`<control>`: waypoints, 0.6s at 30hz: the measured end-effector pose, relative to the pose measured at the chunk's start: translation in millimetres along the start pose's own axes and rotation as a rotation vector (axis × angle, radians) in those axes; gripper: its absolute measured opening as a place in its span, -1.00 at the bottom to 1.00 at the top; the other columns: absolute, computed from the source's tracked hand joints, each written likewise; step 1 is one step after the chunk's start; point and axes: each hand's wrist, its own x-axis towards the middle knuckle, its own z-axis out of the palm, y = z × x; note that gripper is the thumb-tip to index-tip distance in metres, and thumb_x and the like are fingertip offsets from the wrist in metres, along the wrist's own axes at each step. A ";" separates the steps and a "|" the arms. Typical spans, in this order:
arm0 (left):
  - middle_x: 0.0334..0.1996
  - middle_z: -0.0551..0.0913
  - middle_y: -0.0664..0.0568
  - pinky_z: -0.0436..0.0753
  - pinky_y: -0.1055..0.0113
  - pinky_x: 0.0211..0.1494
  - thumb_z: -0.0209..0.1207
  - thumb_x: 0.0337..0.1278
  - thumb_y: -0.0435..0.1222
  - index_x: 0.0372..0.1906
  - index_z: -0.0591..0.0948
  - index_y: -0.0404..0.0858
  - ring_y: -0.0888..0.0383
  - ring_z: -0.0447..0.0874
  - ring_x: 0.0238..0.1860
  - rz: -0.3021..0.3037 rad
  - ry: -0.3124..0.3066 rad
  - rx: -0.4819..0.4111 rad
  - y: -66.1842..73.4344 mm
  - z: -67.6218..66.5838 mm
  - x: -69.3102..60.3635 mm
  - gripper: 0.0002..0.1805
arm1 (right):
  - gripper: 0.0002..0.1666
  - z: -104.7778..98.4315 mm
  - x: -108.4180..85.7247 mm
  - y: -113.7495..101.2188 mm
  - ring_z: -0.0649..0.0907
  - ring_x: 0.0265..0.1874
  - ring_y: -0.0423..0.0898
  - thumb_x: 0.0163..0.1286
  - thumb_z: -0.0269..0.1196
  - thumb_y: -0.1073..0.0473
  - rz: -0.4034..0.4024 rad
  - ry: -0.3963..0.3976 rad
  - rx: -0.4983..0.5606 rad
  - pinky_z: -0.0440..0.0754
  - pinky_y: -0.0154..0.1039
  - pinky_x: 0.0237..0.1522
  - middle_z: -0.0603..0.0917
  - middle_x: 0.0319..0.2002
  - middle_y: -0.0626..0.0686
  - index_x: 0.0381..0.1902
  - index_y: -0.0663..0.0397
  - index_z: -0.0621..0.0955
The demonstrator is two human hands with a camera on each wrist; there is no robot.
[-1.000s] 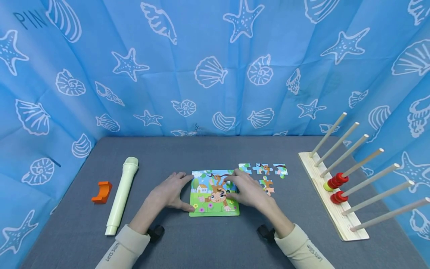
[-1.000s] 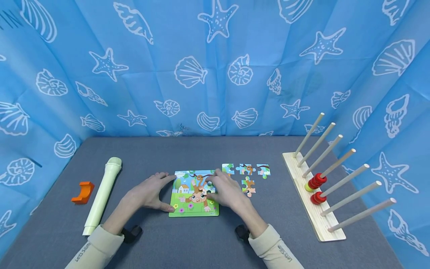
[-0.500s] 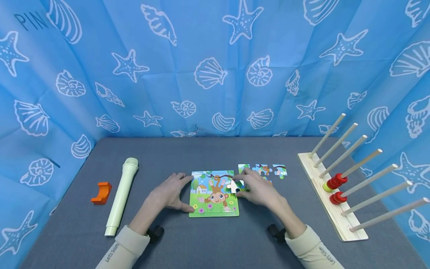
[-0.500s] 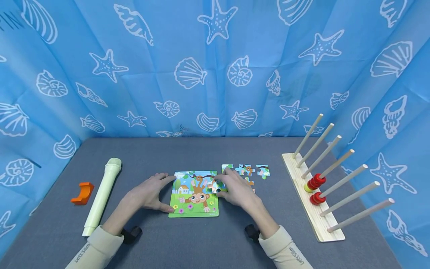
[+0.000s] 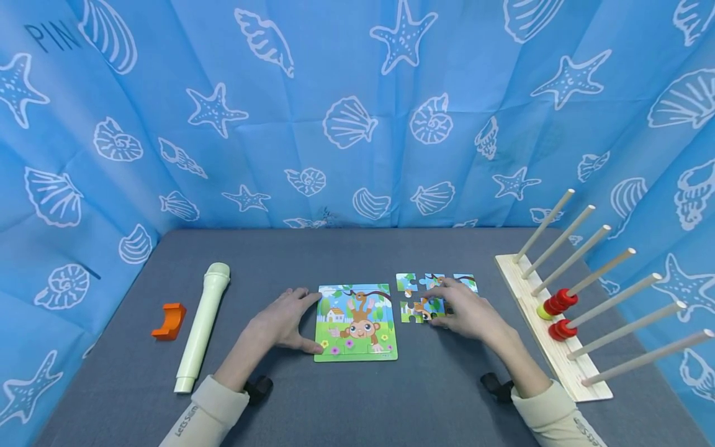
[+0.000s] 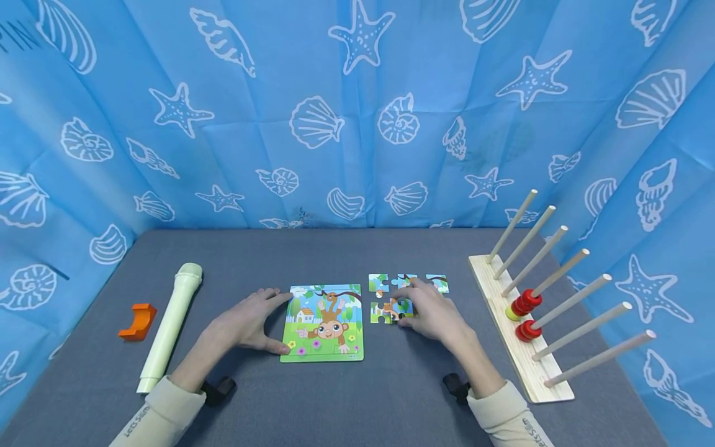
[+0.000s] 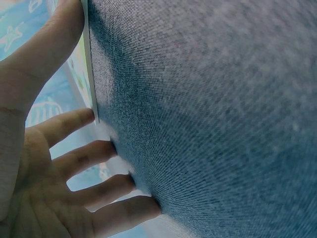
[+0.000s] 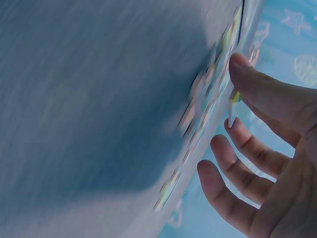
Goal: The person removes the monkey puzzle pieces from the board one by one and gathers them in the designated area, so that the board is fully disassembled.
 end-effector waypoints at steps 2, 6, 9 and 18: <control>0.50 0.33 -0.29 0.36 -0.30 0.50 0.55 -0.23 0.25 0.54 0.33 -0.16 -0.40 0.22 0.53 -0.005 -0.004 -0.001 0.1 0.3 0.1 0.19 | -0.45 -4.2 -3.8 9.2 0.62 0.15 0.36 0.18 0.54 0.17 0.033 -0.015 -0.012 0.63 0.40 -0.04 0.62 0.18 0.34 0.15 0.04 0.71; 0.51 0.32 -0.28 0.36 -0.30 0.49 0.55 -0.22 0.25 0.55 0.32 -0.15 -0.40 0.21 0.54 -0.014 -0.012 0.000 0.3 0.0 0.0 0.19 | -0.47 -12.6 -10.2 28.9 0.66 0.04 0.26 0.15 0.56 0.19 0.044 -0.032 -0.027 0.65 0.31 0.00 0.66 0.08 0.31 0.10 0.11 0.72; 0.51 0.32 -0.28 0.36 -0.31 0.49 0.55 -0.22 0.25 0.55 0.32 -0.14 -0.40 0.20 0.54 -0.016 -0.014 -0.001 0.6 -0.4 -0.3 0.19 | -0.48 -18.1 -14.6 42.6 0.67 -0.08 0.18 0.11 0.57 0.22 0.039 -0.043 -0.023 0.67 0.23 -0.05 0.68 0.00 0.29 0.06 0.16 0.72; 0.52 0.31 -0.28 0.36 -0.29 0.50 0.54 -0.22 0.25 0.55 0.31 -0.14 -0.39 0.19 0.55 -0.021 -0.016 0.007 1.3 -0.5 -0.2 0.19 | -0.41 -20.2 -17.0 61.0 0.63 -0.11 0.12 0.08 0.57 0.26 0.103 -0.072 -0.010 0.66 0.19 -0.02 0.67 -0.05 0.28 0.11 0.22 0.70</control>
